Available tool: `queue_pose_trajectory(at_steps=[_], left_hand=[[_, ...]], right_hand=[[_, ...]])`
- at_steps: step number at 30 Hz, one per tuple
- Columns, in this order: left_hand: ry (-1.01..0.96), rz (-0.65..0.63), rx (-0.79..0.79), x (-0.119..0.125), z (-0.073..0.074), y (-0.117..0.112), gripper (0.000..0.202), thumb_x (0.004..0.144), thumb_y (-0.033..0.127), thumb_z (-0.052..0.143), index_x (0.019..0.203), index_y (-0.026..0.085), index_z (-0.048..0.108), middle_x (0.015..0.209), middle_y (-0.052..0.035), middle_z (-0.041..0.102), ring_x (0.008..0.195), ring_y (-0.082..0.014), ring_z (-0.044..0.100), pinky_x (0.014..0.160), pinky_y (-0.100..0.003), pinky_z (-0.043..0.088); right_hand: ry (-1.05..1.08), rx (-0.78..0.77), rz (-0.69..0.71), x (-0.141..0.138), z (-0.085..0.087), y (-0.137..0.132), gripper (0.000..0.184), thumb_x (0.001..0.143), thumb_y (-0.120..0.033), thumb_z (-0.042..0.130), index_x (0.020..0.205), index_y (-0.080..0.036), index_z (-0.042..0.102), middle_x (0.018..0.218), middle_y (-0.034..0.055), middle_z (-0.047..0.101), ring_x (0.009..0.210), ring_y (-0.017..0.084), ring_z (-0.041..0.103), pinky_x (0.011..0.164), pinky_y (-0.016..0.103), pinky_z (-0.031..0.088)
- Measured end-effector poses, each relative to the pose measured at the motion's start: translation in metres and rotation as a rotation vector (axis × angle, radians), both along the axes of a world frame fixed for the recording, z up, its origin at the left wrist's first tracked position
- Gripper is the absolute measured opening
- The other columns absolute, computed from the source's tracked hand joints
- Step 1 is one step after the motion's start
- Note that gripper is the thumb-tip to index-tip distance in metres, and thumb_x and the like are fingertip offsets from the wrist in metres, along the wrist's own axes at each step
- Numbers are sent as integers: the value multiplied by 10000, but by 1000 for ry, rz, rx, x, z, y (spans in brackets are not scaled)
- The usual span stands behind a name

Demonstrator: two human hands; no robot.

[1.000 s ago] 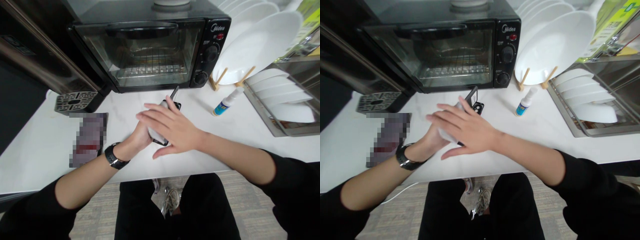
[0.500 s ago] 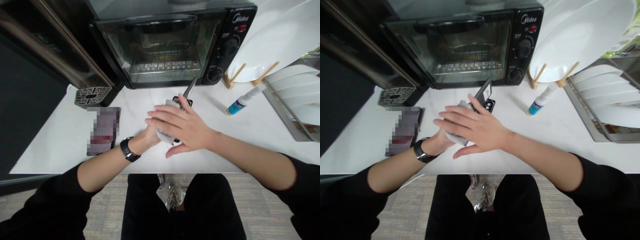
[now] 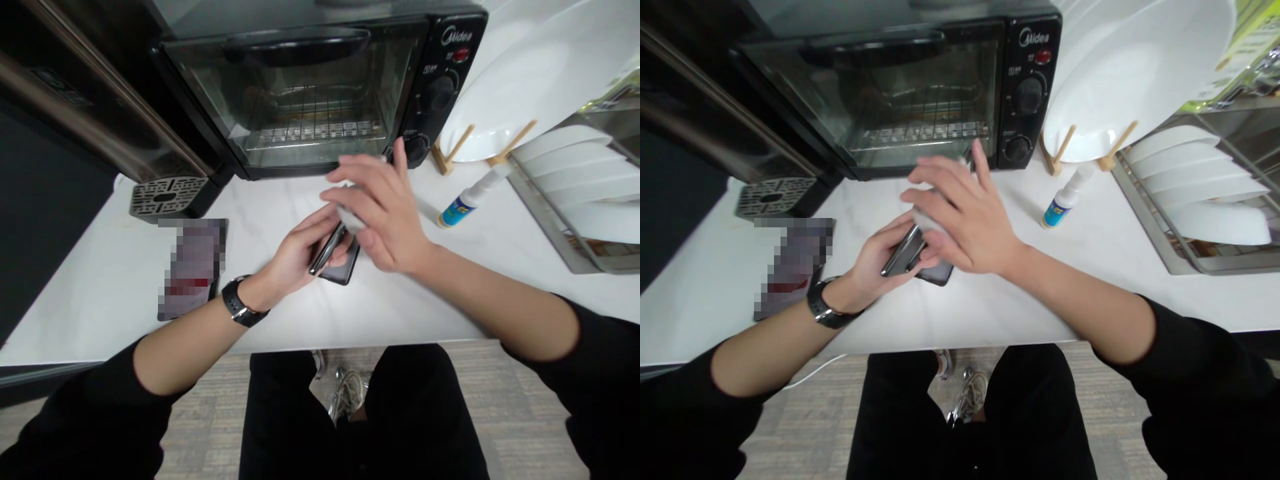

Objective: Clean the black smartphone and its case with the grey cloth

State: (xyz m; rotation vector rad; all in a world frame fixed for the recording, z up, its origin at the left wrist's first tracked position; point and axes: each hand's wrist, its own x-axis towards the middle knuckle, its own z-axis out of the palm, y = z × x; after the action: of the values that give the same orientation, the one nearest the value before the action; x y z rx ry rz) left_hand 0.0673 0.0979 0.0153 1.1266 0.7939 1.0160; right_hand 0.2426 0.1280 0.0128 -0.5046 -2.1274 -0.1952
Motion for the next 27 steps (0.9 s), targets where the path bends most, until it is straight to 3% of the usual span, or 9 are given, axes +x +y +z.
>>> queue_pose_trajectory(at_steps=[3, 7, 11, 14, 16, 20, 23, 27], left_hand=[[-138, -152, -88, -3, 10, 0, 305, 918, 337, 686, 1198, 223, 724, 692, 25, 488, 565, -113, 488, 498, -233, 428], [-175, -305, -53, -8, 11, 3, 452, 954, 410, 691, 1364, 220, 676, 803, -17, 602, 657, -139, 595, 583, -264, 509], [-126, -418, 8, -10, 0, 6, 418, 964, 540, 632, 1183, 195, 717, 994, -87, 675, 701, -163, 643, 620, -310, 563], [84, -423, 174, -8, 0, 2, 396, 968, 561, 637, 1063, 184, 707, 1112, -121, 687, 895, -215, 693, 780, -359, 606], [336, -343, 360, -7, 3, -4, 340, 1010, 515, 604, 1001, 188, 695, 1069, -98, 694, 922, -205, 684, 836, -358, 595], [741, -44, 777, -8, 4, -11, 345, 1076, 451, 496, 992, 196, 712, 910, -57, 715, 891, -208, 684, 894, -375, 566], [759, 163, 957, -11, -1, -9, 358, 1101, 414, 453, 982, 195, 710, 896, -49, 723, 931, -212, 687, 922, -369, 546], [524, 471, 966, -12, -11, -2, 343, 1099, 355, 516, 810, 210, 631, 690, 27, 566, 648, -125, 546, 687, -273, 488]], right_hand=[[222, 5, -76, 6, 0, 12, 386, 1094, -461, 286, 1173, -249, 600, 1168, 93, 680, 1229, 277, 628, 1282, 616, 270], [341, 97, -158, 8, 0, 12, 363, 1068, -569, 288, 1053, -312, 544, 997, 57, 638, 1034, 286, 637, 1212, 572, 379], [497, -16, -206, 6, 0, 11, 440, 1067, -628, 240, 989, -294, 516, 947, 74, 579, 939, 297, 614, 960, 528, 501], [623, -159, -153, 2, -2, 12, 420, 1077, -630, 294, 946, -288, 499, 929, 61, 547, 902, 276, 568, 852, 467, 474], [635, -250, -130, -1, -4, 12, 364, 1104, -559, 307, 951, -291, 500, 917, 41, 532, 873, 249, 552, 813, 426, 467], [520, -386, -48, -3, -6, 6, 272, 1133, -424, 315, 983, -289, 497, 900, 11, 522, 832, 207, 562, 760, 374, 475], [473, -386, -18, -3, -4, 2, 214, 1123, -393, 365, 1001, -290, 509, 941, 15, 548, 878, 208, 578, 802, 380, 489], [438, -360, -21, -3, -1, -1, 258, 1118, -402, 396, 917, -279, 504, 868, -3, 539, 797, 192, 568, 743, 362, 491]])
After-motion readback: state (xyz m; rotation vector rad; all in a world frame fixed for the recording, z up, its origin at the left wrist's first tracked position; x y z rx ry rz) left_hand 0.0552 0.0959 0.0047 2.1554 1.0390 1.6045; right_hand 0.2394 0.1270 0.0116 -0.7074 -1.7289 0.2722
